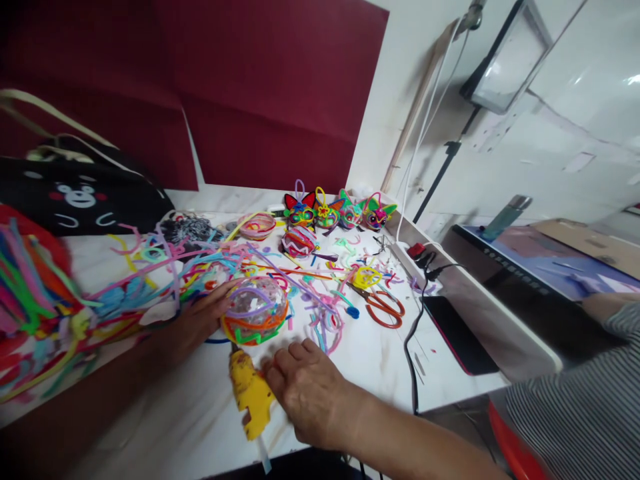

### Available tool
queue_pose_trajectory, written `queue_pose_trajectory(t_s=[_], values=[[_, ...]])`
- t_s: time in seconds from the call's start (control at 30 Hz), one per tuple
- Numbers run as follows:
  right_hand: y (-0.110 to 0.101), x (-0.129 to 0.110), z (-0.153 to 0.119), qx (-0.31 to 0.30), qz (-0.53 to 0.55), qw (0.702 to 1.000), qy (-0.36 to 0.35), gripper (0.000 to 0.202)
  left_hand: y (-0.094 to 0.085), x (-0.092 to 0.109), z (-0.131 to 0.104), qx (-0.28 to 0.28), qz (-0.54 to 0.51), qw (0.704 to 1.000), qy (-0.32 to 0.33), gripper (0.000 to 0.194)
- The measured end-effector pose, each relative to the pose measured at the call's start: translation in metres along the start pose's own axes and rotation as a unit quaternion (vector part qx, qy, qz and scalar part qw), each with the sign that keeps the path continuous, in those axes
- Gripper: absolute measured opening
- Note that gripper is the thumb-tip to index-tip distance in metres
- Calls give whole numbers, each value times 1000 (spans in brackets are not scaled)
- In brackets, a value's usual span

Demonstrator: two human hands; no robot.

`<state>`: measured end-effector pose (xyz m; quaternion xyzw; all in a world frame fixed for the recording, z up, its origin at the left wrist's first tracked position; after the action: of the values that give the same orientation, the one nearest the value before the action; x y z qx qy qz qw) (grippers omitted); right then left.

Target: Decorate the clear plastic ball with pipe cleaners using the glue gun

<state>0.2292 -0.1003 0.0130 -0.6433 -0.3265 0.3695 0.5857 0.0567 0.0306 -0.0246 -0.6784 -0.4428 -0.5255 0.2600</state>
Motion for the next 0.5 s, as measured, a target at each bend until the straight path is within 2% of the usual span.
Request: queue_pose_trajectory(t_s=[0.13,0.27,0.33,0.43,0.5], values=[[-5,3,0,10,4,1000,14,47,-1,-1,1,2,6,1000,2,75],[-12,10,-12,21,43,998,38,33,0,0,0,4,-6,1000,0,76],[-16,14,-22,41,92,994,42,35,-1,-1,0,4,-12,1000,-4,75],[-27,20,-38,87,171,981,43,50,-3,-3,1,2,-10,1000,-2,72],[-36,24,-45,111,222,968,44,44,-5,-4,1,4,2,1000,8,70]])
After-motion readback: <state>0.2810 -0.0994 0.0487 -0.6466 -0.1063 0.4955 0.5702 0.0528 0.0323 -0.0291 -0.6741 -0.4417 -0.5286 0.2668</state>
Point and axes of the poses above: each hand's wrist, its own z-axis towards the middle knuckle, its own y-axis out of the palm, x = y × z, the point moved 5 cm from there along z, towards the middle knuckle, and after that the axes turned 13 degrees about -y, right-handed, at the moved point
